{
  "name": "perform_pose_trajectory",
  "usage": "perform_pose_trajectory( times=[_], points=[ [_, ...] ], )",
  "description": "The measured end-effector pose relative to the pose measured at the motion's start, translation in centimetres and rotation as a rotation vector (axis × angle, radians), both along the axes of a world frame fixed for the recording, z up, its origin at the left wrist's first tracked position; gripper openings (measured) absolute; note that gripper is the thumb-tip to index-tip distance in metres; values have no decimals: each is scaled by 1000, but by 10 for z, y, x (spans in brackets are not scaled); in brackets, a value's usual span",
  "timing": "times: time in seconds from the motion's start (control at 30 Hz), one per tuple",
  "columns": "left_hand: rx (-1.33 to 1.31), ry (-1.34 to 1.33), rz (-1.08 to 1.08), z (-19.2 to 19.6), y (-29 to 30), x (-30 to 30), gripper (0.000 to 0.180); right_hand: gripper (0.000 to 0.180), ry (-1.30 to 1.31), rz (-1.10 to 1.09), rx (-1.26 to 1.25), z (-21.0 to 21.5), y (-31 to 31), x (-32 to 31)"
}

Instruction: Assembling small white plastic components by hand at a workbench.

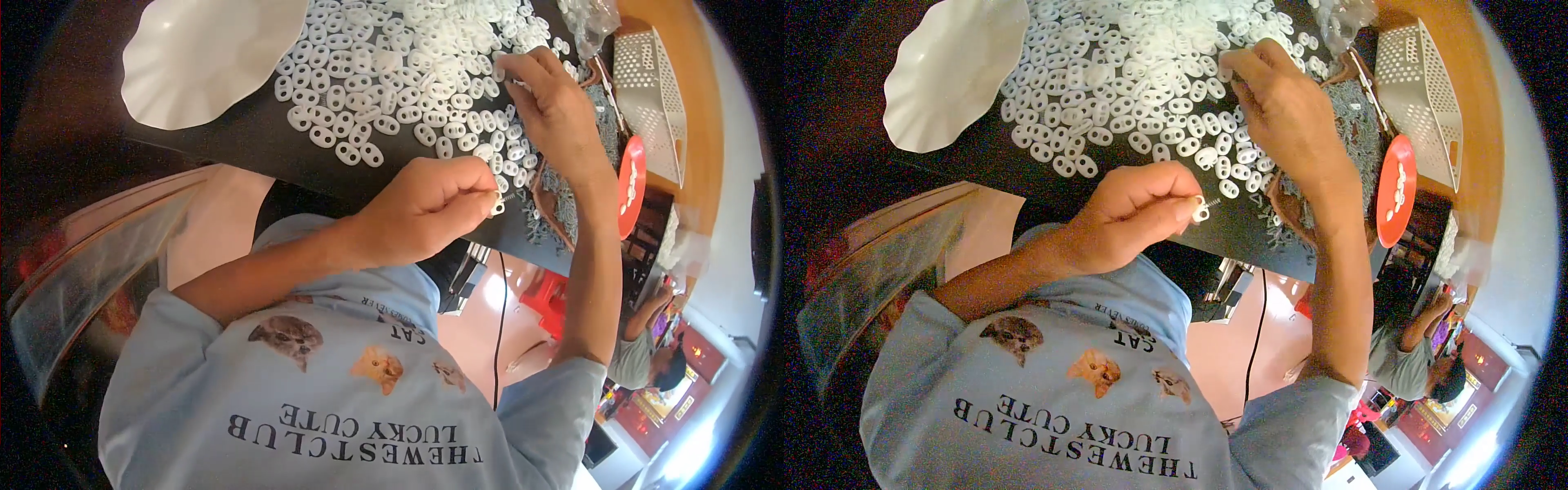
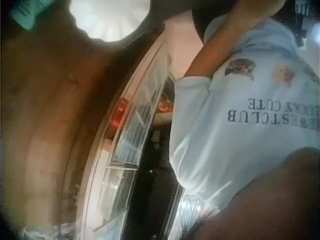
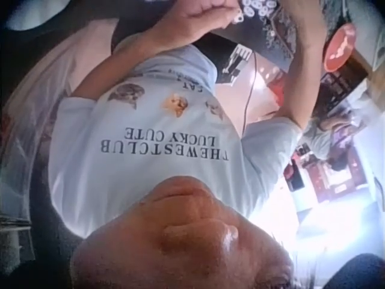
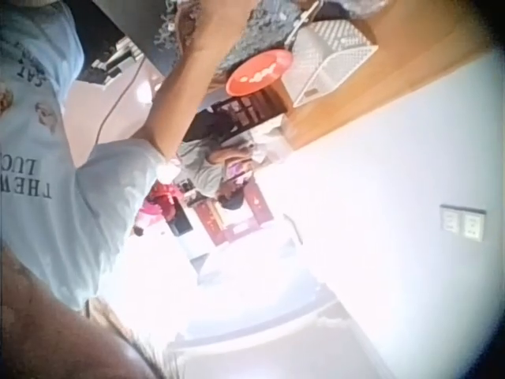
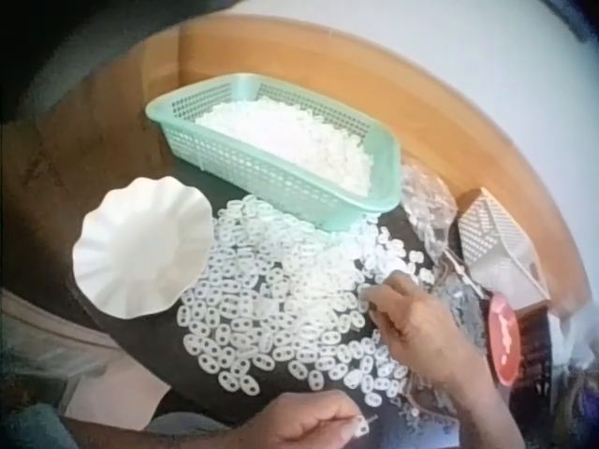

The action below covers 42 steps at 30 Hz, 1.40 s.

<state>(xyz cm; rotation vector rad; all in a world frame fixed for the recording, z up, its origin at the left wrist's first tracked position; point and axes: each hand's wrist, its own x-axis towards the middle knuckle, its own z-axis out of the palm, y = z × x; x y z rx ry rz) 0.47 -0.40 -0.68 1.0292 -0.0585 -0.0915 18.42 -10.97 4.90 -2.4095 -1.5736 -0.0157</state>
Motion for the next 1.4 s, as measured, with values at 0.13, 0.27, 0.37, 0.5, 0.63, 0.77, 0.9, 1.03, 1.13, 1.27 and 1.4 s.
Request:
perform_pose_trajectory(
  times=[0.13, 0.27, 0.37, 0.5, 0.63, 0.77, 0.9, 1.03, 1.13, 1.27, 1.4],
  points=[
    [13, -27, 15, 3, 2, 1, 10, 24, -25, 2, -83, -5, 1, 5],
    [35, -50, 38, 1, 1, 2, 10, 23, 0, 9, -65, -5, -1, 6],
    [62, -56, 38, 2, 1, 4, 10, 21, -8, 14, -55, -4, -2, 7],
    [81, -72, 67, 1, -1, 6, 10, 20, -49, 36, -48, -8, -3, 10],
    [87, -49, 76, 0, -3, 4, 11, 15, -117, 79, -46, -9, -3, 10],
    [89, 14, 45, 5, 0, 1, 11, 13, -181, 76, -102, -9, -3, 10],
    [93, -47, 64, 1, -2, 2, 12, 11, -174, 122, 16, -13, -11, 15],
    [71, -12, 69, 1, 0, 0, 12, 16, 478, -169, 67, 7, -22, -5],
    [102, -3, 71, 3, 0, 0, 14, 13, 916, -367, 97, 18, -38, -27],
    [112, 21, 43, 9, 4, 0, 17, 13, 1129, -501, 126, 26, -49, -41],
    [63, 7, 53, 7, 1, 1, 17, 16, 1132, -365, 210, 27, -51, -58]
  ],
)
